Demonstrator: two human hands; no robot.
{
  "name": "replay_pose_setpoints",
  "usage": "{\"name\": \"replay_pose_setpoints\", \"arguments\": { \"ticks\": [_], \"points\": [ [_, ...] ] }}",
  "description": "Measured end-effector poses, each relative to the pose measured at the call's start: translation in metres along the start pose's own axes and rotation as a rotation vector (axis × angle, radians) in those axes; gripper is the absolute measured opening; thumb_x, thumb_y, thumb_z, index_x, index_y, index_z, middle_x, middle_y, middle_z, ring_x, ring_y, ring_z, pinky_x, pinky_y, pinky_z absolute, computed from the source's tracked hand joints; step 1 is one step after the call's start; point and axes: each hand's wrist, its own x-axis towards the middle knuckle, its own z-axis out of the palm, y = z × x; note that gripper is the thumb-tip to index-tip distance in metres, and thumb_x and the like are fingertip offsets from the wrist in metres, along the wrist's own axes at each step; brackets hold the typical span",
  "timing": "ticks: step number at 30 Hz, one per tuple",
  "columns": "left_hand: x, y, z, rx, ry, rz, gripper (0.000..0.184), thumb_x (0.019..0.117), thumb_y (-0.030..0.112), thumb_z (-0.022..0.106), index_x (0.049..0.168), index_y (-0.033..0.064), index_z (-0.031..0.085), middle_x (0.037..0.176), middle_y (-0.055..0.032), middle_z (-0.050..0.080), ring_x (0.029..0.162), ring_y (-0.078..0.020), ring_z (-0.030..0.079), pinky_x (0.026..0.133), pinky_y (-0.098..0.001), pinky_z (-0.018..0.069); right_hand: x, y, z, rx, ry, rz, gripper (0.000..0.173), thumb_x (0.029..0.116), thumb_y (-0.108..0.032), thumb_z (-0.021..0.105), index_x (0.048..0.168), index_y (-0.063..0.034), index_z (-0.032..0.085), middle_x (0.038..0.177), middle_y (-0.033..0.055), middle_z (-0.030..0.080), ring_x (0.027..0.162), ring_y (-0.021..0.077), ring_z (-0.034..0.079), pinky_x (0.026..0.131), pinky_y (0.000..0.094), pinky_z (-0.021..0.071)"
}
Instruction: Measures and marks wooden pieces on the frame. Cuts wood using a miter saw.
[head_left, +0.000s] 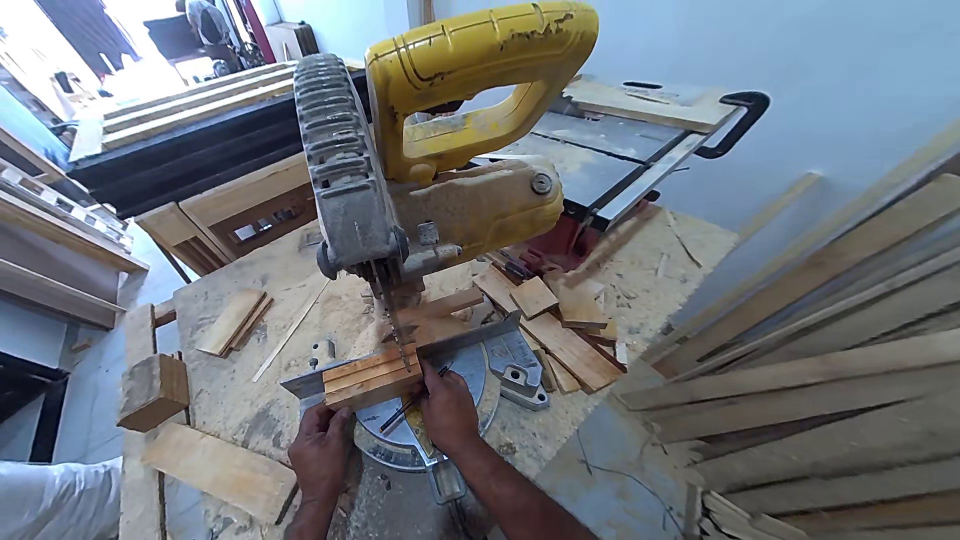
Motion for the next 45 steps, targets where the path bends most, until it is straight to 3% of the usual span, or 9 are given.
{"name": "replay_pose_setpoints", "arguments": {
  "ticks": [6,13,20,23,25,28,32,40,45],
  "points": [
    [-0.001,-0.001,-0.002,0.142,-0.076,-0.017,0.043,0.0982,0.016,0.065,0.137,-0.0016,0.06,0.115,-0.0092,0.076,0.106,-0.0136,0.073,0.099,-0.0347,0.0568,0.0,0.001,0.001,-0.006,0.0,-0.01,0.044,0.1022,-0.019,0.051,0.145,-0.012,0.059,0.118,0.0057,0.075,0.119,0.0223,0.067,0.118,0.0392,0.038],
    [0.006,-0.007,-0.004,0.318,-0.178,-0.015,0.033,0.1028,0.025,0.056,0.126,0.0061,0.069,0.118,-0.0101,0.073,0.113,-0.0205,0.069,0.103,-0.0443,0.0527,0.001,0.001,0.001,-0.017,0.008,-0.018,0.045,0.1023,-0.025,0.053,0.145,-0.0116,0.059,0.118,0.006,0.076,0.119,0.0233,0.067,0.118,0.0394,0.0383],
    [0.007,0.005,-0.009,0.363,-0.209,-0.053,0.038,0.1025,0.024,0.057,0.135,0.0048,0.064,0.122,-0.012,0.072,0.114,-0.022,0.069,0.103,-0.0442,0.0528,0.0,-0.001,0.0,-0.042,-0.013,-0.01,0.051,0.1012,-0.034,0.055,0.147,-0.0115,0.056,0.118,0.0065,0.075,0.12,0.0237,0.067,0.118,0.0414,0.0368],
    [-0.002,0.026,-0.014,0.468,-0.092,0.137,0.063,0.0972,0.025,0.066,0.15,-0.0023,0.046,0.139,-0.0222,0.06,0.127,-0.0363,0.06,0.11,-0.0507,0.047,0.0,-0.002,0.0,-0.051,-0.016,-0.003,0.053,0.1022,-0.036,0.055,0.149,-0.0123,0.054,0.117,0.0079,0.075,0.118,0.0252,0.067,0.117,0.0415,0.0384],
    [0.0,0.042,-0.016,0.565,-0.035,0.43,0.068,0.0898,0.036,0.073,0.142,-0.0042,0.055,0.139,-0.0251,0.06,0.129,-0.0442,0.057,0.109,-0.0578,0.0451,0.0,-0.002,0.0,-0.05,-0.01,-0.007,0.053,0.1025,-0.038,0.054,0.149,-0.0123,0.054,0.116,0.0079,0.075,0.118,0.0254,0.067,0.116,0.0416,0.0384],
    [0.021,0.062,-0.008,0.776,-0.324,0.564,0.067,0.0922,0.055,0.066,0.141,0.0089,0.061,0.146,-0.0147,0.059,0.141,-0.0384,0.048,0.116,-0.0572,0.0374,-0.002,-0.002,0.0,-0.051,-0.008,-0.013,0.051,0.1018,-0.034,0.055,0.147,-0.0108,0.056,0.116,0.0078,0.076,0.118,0.0252,0.067,0.116,0.0417,0.0391],
    [0.058,0.073,0.018,1.019,-0.77,0.509,0.073,0.0978,0.065,0.049,0.149,0.0138,0.05,0.152,-0.0102,0.052,0.148,-0.0328,0.038,0.123,-0.0606,0.0204,-0.003,-0.004,-0.002,-0.061,-0.025,-0.003,0.054,0.0985,-0.025,0.057,0.151,-0.0133,0.052,0.118,0.0076,0.075,0.119,0.0248,0.067,0.117,0.0406,0.0382],
    [0.072,0.067,0.008,1.033,-0.801,0.612,0.077,0.0972,0.072,0.043,0.137,0.0084,0.057,0.144,-0.0111,0.059,0.143,-0.0303,0.046,0.122,-0.0566,0.027,0.0,-0.004,-0.002,-0.074,-0.029,-0.066,0.047,0.0997,-0.026,0.055,0.146,-0.0189,0.059,0.122,0.0039,0.074,0.121,0.0231,0.066,0.118,0.0438,0.0359],
    [0.072,0.06,0.008,1.034,-0.784,0.612,0.078,0.0953,0.075,0.043,0.137,0.0108,0.057,0.134,-0.0098,0.064,0.123,-0.0312,0.06,0.101,-0.0505,0.0485,-0.006,0.006,0.004,0.214,0.079,-0.054,0.041,0.099,-0.032,0.056,0.136,-0.0177,0.068,0.122,-0.0005,0.074,0.121,0.0177,0.065,0.116,0.0402,0.0408]
  ]
}}
